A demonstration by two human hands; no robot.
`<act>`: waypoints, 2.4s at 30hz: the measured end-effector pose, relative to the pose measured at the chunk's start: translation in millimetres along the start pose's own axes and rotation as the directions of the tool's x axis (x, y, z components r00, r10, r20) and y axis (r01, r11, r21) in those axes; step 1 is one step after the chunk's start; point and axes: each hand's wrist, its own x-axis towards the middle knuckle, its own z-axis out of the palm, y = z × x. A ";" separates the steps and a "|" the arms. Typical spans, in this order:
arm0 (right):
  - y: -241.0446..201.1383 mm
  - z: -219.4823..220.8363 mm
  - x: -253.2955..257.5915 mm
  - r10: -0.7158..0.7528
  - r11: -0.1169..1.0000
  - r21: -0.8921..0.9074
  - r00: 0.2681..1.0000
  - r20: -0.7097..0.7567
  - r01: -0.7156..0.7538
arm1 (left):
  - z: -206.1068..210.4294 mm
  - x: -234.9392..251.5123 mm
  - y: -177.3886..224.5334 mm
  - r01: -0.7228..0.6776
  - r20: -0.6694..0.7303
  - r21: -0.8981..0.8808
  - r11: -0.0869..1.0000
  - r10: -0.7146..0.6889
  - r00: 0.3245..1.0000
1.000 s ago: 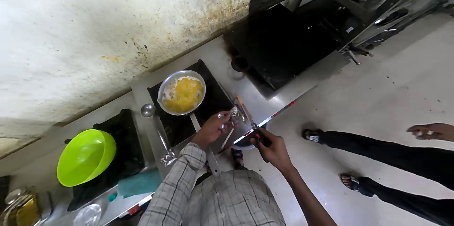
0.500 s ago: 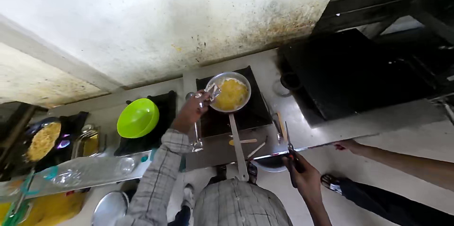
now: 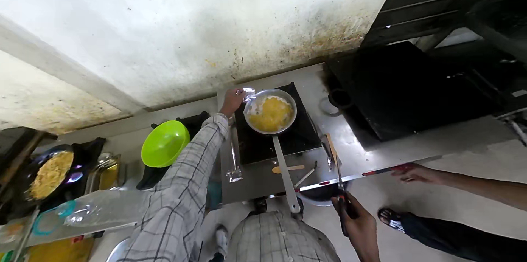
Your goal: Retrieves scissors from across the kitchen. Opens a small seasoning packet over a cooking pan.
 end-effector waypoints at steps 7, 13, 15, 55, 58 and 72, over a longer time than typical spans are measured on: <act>-0.3 9.8 -19.6 0.064 0.998 -0.001 0.997 -0.041 -0.064 | 10.6 11.7 12.4 -0.211 0.008 0.294 0.932 0.219 0.976; -4.0 11.1 -20.1 0.078 0.997 0.002 0.995 -0.057 -0.078 | 20.9 16.6 13.2 -0.218 0.049 0.375 0.901 0.216 0.975; -4.9 10.1 -19.2 0.074 0.997 -0.009 0.995 -0.062 -0.075 | 21.2 17.5 11.1 -0.229 0.044 0.374 0.899 0.229 0.972; -22.7 -16.6 146.7 -0.070 0.804 -0.578 0.989 0.133 0.135 | 59.8 -285.0 -62.2 0.237 0.142 -0.907 0.348 -0.278 0.950; -98.2 18.9 121.5 -0.236 0.955 -0.107 0.926 0.294 0.277 | 63.6 -270.9 -40.0 0.221 0.145 -0.908 0.357 -0.227 0.963; -171.0 130.3 91.9 0.022 0.629 0.722 0.936 0.352 -0.286 | 118.4 -238.0 22.0 0.135 0.076 -0.925 0.356 -0.175 0.982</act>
